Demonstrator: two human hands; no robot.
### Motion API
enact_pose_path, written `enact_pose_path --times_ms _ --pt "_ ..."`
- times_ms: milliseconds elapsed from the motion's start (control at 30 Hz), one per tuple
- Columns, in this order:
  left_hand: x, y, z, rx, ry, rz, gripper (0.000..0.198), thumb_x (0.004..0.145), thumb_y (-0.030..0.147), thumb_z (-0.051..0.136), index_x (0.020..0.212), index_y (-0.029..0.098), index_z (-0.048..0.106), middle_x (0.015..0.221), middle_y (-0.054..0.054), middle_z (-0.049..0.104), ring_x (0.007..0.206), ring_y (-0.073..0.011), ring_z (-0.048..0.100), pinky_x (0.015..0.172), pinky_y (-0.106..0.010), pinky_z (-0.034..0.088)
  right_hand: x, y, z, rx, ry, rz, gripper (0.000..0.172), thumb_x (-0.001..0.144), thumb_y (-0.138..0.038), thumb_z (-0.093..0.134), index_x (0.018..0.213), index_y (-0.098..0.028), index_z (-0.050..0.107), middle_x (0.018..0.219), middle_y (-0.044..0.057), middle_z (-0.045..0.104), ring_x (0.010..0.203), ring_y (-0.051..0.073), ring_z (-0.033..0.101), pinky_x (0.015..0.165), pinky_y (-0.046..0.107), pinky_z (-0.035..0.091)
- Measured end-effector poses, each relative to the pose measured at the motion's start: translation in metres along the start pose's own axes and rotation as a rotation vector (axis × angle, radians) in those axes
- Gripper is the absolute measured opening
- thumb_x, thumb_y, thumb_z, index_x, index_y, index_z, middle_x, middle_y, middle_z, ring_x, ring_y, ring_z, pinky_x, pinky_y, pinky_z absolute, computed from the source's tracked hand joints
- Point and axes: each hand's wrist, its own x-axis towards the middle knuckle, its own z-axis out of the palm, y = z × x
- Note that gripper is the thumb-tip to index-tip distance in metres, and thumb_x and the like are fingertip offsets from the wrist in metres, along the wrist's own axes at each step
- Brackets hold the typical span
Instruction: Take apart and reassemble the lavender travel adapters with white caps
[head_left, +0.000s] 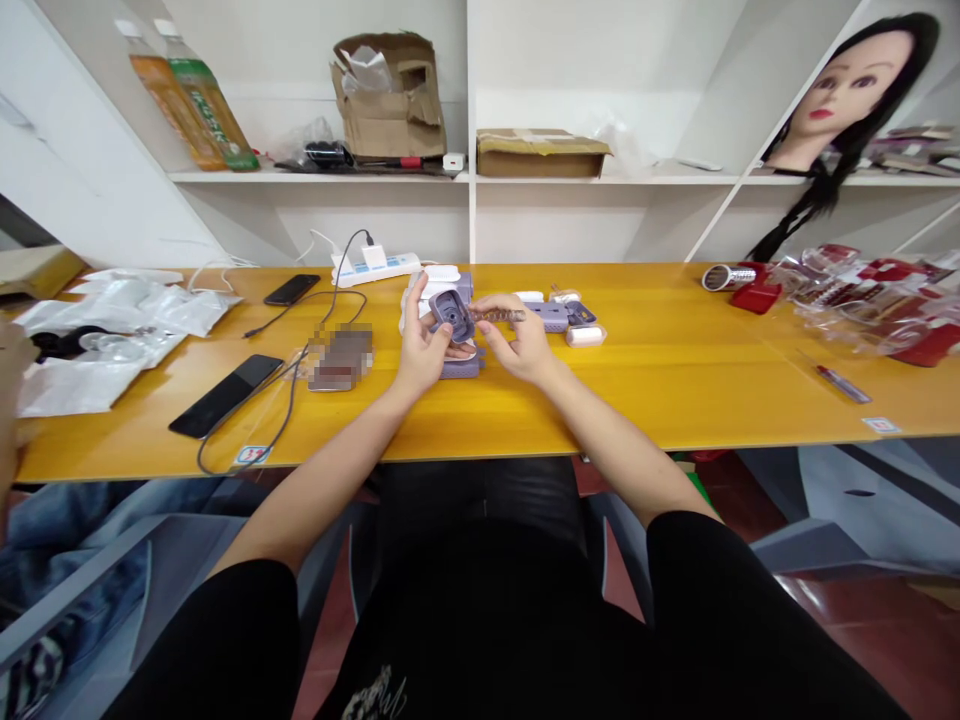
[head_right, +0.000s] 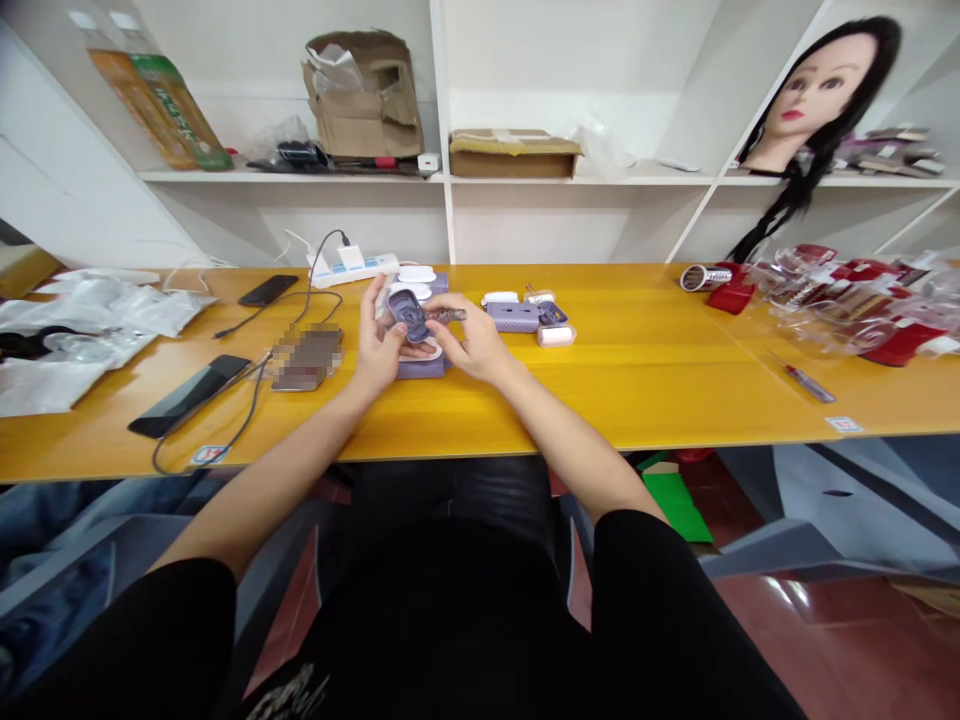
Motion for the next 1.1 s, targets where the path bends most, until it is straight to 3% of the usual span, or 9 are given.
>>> enact_pose_path --times_ms 167,367,533,767,933,1100 --pt "-0.005 0.006 0.003 0.046 -0.036 0.039 0.097 0.086 0.085 0.089 0.164 0.037 0.056 0.148 -0.015 0.075 0.091 -0.0304 0.088 0.069 -0.041 0.075 -0.004 0.001 0.008 0.008 -0.01 -0.019 0.036 0.113 -0.059 0.069 0.129 -0.026 0.073 0.127 0.014 0.084 0.121 0.031 0.081 0.112 0.051 0.065" --pt "-0.006 0.01 0.008 0.045 -0.051 0.052 0.098 0.081 0.079 0.095 0.16 0.037 0.056 0.152 -0.017 0.071 0.116 -0.0393 0.085 0.08 -0.051 0.078 -0.003 -0.002 0.005 0.031 0.067 0.013 0.031 0.111 -0.055 0.07 0.128 -0.029 0.072 0.123 0.012 0.083 0.114 0.031 0.081 0.107 0.052 0.067" --pt "-0.006 0.008 0.009 0.071 -0.038 0.061 0.091 0.083 0.059 0.099 0.161 0.037 0.057 0.151 -0.016 0.07 0.112 -0.0369 0.086 0.083 -0.052 0.078 -0.002 -0.001 0.005 0.007 0.008 0.012 0.032 0.111 -0.056 0.068 0.129 -0.029 0.071 0.124 0.012 0.083 0.117 0.033 0.08 0.111 0.056 0.066" --pt "-0.005 0.004 0.008 0.079 -0.003 0.041 0.075 0.086 0.031 0.091 0.155 0.032 0.06 0.14 -0.013 0.071 0.104 -0.0329 0.085 0.087 -0.06 0.078 -0.003 0.002 0.007 -0.039 -0.018 -0.072 0.03 0.117 -0.051 0.06 0.134 -0.029 0.072 0.129 0.013 0.083 0.123 0.033 0.08 0.114 0.058 0.065" --pt "-0.004 0.004 0.008 0.096 0.012 0.059 0.075 0.084 0.026 0.088 0.153 0.031 0.06 0.134 -0.012 0.073 0.092 -0.0276 0.084 0.084 -0.057 0.078 -0.003 0.005 0.011 -0.035 -0.05 -0.083 0.033 0.119 -0.052 0.056 0.138 -0.031 0.071 0.133 0.013 0.081 0.129 0.034 0.078 0.117 0.06 0.063" --pt "-0.004 0.004 0.009 0.103 0.022 0.042 0.075 0.083 0.026 0.089 0.153 0.03 0.062 0.137 -0.013 0.073 0.098 -0.0329 0.087 0.083 -0.057 0.078 -0.005 0.007 0.015 -0.018 -0.06 -0.073 0.033 0.119 -0.05 0.055 0.142 -0.031 0.07 0.135 0.013 0.08 0.133 0.034 0.077 0.121 0.062 0.061"
